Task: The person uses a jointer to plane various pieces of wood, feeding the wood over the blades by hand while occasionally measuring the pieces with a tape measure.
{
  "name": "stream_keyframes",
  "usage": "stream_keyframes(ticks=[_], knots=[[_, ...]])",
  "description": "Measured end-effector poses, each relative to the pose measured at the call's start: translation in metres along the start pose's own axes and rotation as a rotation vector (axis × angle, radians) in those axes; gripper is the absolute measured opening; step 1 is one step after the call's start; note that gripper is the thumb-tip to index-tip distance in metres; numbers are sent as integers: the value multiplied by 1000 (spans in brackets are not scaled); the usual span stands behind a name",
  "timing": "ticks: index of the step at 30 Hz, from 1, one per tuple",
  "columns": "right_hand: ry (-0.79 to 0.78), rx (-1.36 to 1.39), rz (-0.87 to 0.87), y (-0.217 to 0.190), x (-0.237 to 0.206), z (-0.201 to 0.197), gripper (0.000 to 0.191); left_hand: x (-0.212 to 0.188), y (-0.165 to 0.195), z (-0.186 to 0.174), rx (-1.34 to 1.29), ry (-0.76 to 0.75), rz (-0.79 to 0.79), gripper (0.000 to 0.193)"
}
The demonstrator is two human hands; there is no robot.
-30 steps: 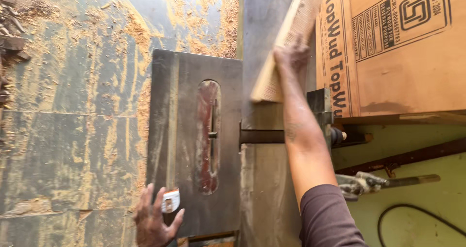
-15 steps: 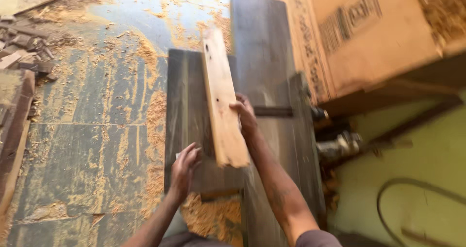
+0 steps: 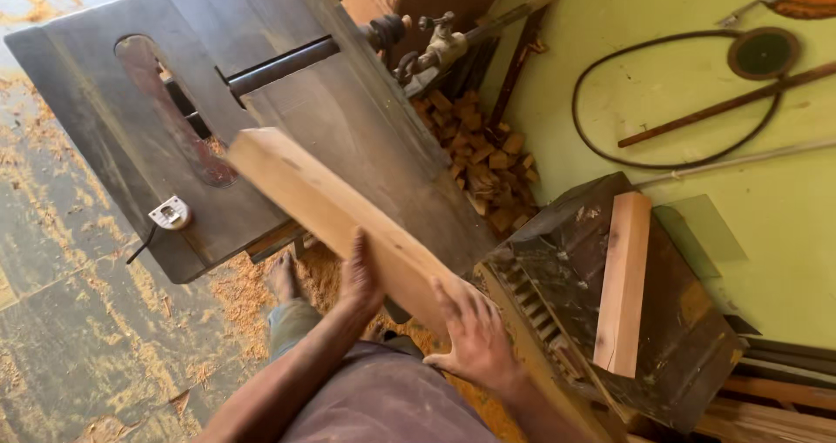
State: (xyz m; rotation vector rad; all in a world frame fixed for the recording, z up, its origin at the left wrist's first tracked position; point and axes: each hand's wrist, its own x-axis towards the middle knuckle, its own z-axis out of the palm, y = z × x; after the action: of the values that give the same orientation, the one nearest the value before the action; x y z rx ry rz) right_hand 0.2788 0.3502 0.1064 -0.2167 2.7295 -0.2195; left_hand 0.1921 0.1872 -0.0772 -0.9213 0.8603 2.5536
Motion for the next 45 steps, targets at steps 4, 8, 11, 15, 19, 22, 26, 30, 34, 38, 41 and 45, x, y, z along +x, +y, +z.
stream_keyframes(ticks=[4,8,11,15,19,22,26,30,34,38,41,45], knots=[[280,61,63,31,-18,34,85,-14,-15,49,210,109,40,109],[176,261,321,91,-66,68,76,-43,-5,63,712,-93,-179,90],[141,365,297,134,-108,97,78,-36,9,57,1182,-220,208,85],[-46,222,550,158,-86,136,83,25,22,63,1536,-325,960,74],[133,276,385,165,5,133,76,103,20,106,1691,-182,1092,71],[442,203,191,153,65,122,86,149,27,137,1636,78,1086,74],[476,70,190,135,94,113,95,173,36,141,1517,101,1087,76],[559,6,139,128,103,110,92,181,44,134,1541,91,1113,71],[575,-6,121,124,114,106,89,187,54,140,1662,126,1012,70],[516,45,158,120,125,101,87,191,66,148,1765,149,1025,68],[449,76,186,118,133,97,85,194,73,150,1753,156,993,68],[623,85,-58,116,139,94,67,202,86,153,1782,181,1021,67]])
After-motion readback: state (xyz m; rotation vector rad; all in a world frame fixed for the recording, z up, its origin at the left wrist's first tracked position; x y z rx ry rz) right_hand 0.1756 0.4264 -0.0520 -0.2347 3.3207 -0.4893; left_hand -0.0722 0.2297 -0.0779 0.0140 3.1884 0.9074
